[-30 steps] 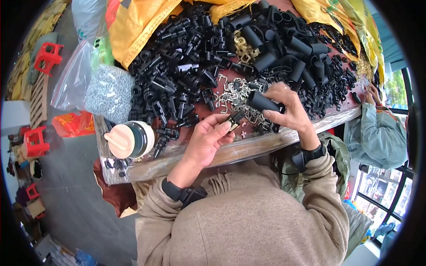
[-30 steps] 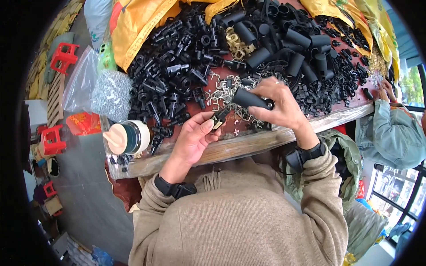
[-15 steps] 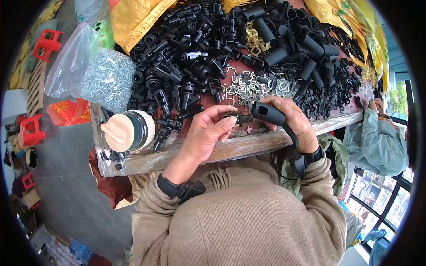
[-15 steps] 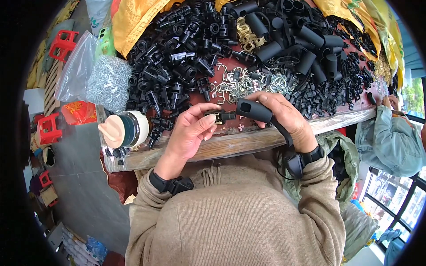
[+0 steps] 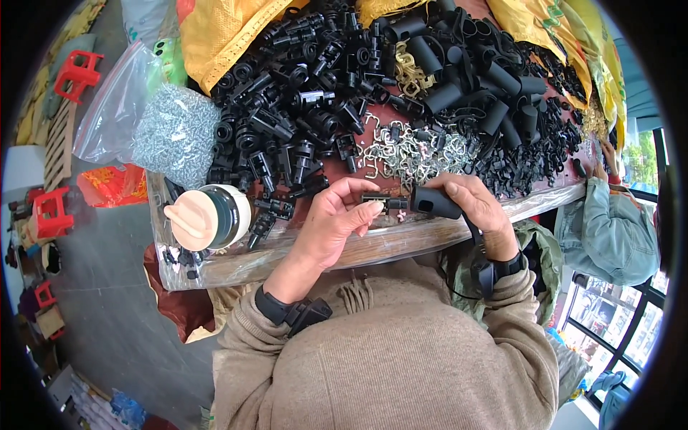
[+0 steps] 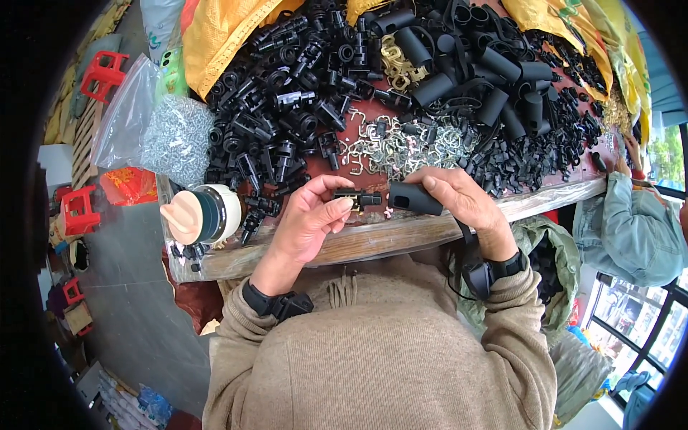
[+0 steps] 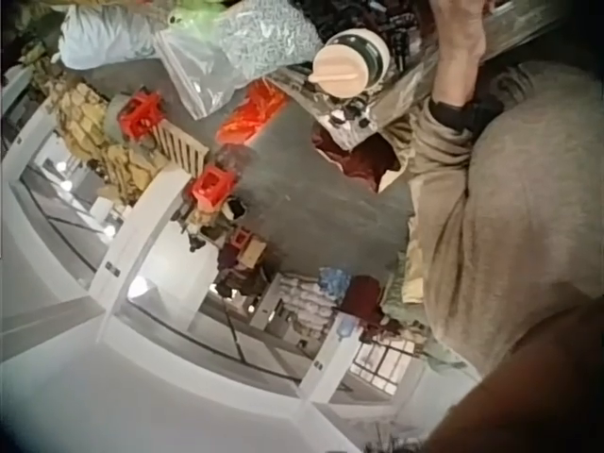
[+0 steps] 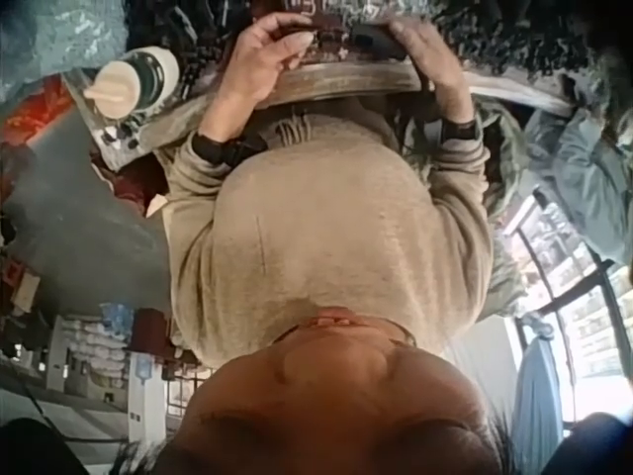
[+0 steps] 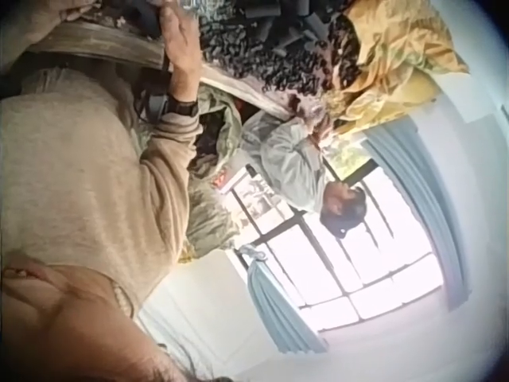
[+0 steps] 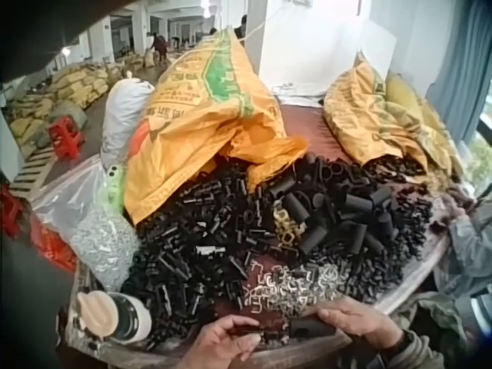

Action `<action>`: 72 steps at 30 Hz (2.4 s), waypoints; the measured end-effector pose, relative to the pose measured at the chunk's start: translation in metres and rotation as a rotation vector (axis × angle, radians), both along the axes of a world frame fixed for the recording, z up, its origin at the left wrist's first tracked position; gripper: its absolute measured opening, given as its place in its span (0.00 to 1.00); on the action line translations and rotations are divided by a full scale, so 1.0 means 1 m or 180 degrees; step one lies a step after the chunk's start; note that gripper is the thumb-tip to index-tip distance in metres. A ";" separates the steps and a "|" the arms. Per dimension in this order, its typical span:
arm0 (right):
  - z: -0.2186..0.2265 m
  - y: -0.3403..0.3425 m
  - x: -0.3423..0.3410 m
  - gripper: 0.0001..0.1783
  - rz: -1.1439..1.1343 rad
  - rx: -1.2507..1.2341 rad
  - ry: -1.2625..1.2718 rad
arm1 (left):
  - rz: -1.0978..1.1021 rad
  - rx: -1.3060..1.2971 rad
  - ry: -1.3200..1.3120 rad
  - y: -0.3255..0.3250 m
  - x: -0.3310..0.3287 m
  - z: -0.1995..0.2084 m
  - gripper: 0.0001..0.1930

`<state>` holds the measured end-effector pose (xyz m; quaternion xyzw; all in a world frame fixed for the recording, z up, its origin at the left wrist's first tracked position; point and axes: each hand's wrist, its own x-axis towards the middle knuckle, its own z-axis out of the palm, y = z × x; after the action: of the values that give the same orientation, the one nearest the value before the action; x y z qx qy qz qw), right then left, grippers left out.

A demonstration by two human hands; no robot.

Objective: Assembling small black plastic components by inserting metal pins into them at a production workbench.

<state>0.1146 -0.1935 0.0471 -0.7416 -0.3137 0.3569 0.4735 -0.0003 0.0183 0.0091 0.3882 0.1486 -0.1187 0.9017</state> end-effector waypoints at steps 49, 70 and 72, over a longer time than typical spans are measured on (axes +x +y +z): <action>-0.007 0.016 -0.035 0.25 -0.0749 -0.0041 0.0646 | -0.0015 0.0027 0.0404 -0.015 0.001 -0.010 0.13; -0.026 0.025 -0.060 0.22 -0.1143 0.0374 -0.0193 | -0.0243 0.0170 0.0544 -0.014 0.007 -0.009 0.14; -0.025 0.025 -0.055 0.23 -0.1040 0.0416 -0.0378 | -0.0115 0.0120 0.0568 -0.015 0.007 -0.011 0.13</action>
<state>0.0591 -0.1682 0.0221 -0.7701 -0.2389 0.2096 0.5531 0.0069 0.0032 -0.0020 0.3955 0.2235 -0.1663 0.8752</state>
